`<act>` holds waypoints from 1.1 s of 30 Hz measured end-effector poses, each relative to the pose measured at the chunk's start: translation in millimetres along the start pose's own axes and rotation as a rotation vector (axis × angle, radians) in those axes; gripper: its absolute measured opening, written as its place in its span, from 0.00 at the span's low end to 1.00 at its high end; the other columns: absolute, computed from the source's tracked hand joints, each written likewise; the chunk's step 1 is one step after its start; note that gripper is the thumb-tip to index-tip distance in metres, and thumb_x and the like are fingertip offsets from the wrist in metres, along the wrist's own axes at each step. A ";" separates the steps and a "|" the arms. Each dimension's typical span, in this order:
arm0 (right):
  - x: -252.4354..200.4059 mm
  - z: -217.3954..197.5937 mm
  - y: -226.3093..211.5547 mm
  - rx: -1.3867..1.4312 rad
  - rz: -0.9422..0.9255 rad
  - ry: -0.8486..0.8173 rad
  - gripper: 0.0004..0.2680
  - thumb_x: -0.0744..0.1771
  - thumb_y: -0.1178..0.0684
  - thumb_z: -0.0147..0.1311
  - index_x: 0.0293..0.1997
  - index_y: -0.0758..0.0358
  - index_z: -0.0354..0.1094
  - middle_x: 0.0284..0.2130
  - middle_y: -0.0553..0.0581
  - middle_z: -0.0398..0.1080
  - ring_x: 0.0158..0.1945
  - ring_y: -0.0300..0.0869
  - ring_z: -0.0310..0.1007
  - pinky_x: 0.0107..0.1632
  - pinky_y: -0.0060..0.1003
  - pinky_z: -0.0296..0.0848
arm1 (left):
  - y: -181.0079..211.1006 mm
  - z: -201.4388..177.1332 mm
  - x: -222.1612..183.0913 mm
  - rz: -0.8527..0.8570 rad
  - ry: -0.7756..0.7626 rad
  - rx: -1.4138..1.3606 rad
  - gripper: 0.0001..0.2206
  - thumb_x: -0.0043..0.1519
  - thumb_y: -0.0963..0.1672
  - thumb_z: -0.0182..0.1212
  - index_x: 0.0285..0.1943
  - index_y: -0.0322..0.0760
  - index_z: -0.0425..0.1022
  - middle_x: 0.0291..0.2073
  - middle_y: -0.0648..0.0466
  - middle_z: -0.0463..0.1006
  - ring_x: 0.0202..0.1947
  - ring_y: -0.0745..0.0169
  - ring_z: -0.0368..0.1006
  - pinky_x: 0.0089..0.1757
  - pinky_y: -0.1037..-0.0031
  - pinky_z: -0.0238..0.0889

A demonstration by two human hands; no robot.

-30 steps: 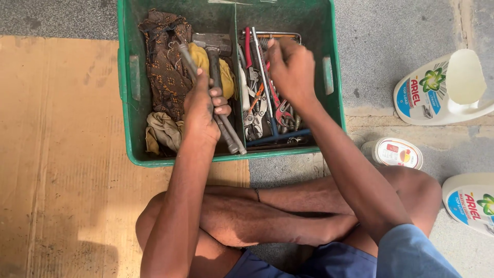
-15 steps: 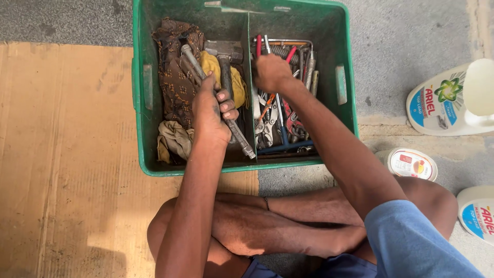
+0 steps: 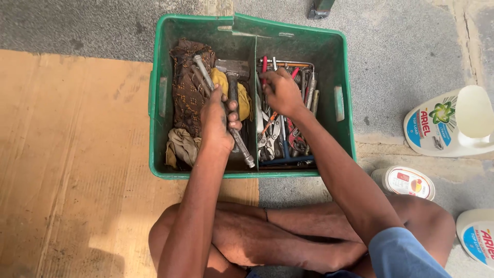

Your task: The person sits on the ground and sorts hand tools out of a green toolbox, moving wrenches, pliers, screwdrivers and metal rods one at a time into a white plastic jug beside them, holding a growing bundle of tools in one hand while picking with the other.

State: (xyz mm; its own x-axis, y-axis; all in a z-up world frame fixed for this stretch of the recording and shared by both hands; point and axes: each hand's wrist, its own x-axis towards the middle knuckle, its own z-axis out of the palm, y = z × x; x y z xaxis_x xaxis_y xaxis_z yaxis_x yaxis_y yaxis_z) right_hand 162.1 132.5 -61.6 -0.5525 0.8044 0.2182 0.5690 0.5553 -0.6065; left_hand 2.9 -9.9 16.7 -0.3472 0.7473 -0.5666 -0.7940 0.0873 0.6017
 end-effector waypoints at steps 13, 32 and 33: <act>17.9 1.6 -16.5 -0.350 0.143 -0.292 0.15 0.62 0.55 0.56 0.53 0.54 0.75 0.54 0.65 0.59 0.60 0.58 0.54 0.57 0.57 0.55 | -2.2 2.7 4.9 0.010 0.042 0.032 0.13 0.66 0.51 0.57 0.38 0.45 0.62 0.22 0.60 0.68 0.15 0.76 0.56 0.17 0.83 0.48; -1.0 -83.5 27.5 -0.473 0.447 -0.095 0.05 0.63 0.52 0.60 0.37 0.57 0.75 0.35 0.66 0.78 0.41 0.58 0.80 0.47 0.53 0.77 | 2.3 -4.1 -0.1 0.036 0.051 0.094 0.11 0.64 0.49 0.60 0.40 0.43 0.65 0.24 0.57 0.72 0.15 0.75 0.58 0.17 0.82 0.49; -1.0 -86.8 25.7 -0.516 0.448 -0.126 0.07 0.61 0.50 0.63 0.37 0.59 0.75 0.35 0.67 0.77 0.41 0.59 0.79 0.46 0.52 0.76 | 2.2 -4.2 1.2 0.037 0.051 0.095 0.12 0.64 0.49 0.61 0.40 0.41 0.65 0.24 0.58 0.71 0.15 0.75 0.58 0.17 0.82 0.49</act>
State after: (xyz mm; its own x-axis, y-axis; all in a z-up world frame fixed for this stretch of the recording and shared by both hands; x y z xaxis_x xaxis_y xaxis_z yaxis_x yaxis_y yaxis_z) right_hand 230.2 164.3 -11.0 -0.2451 0.9663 -0.0780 0.9584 0.2295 -0.1695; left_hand -1.4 -11.5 14.9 -0.4023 0.7171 -0.5691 -0.7301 0.1237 0.6721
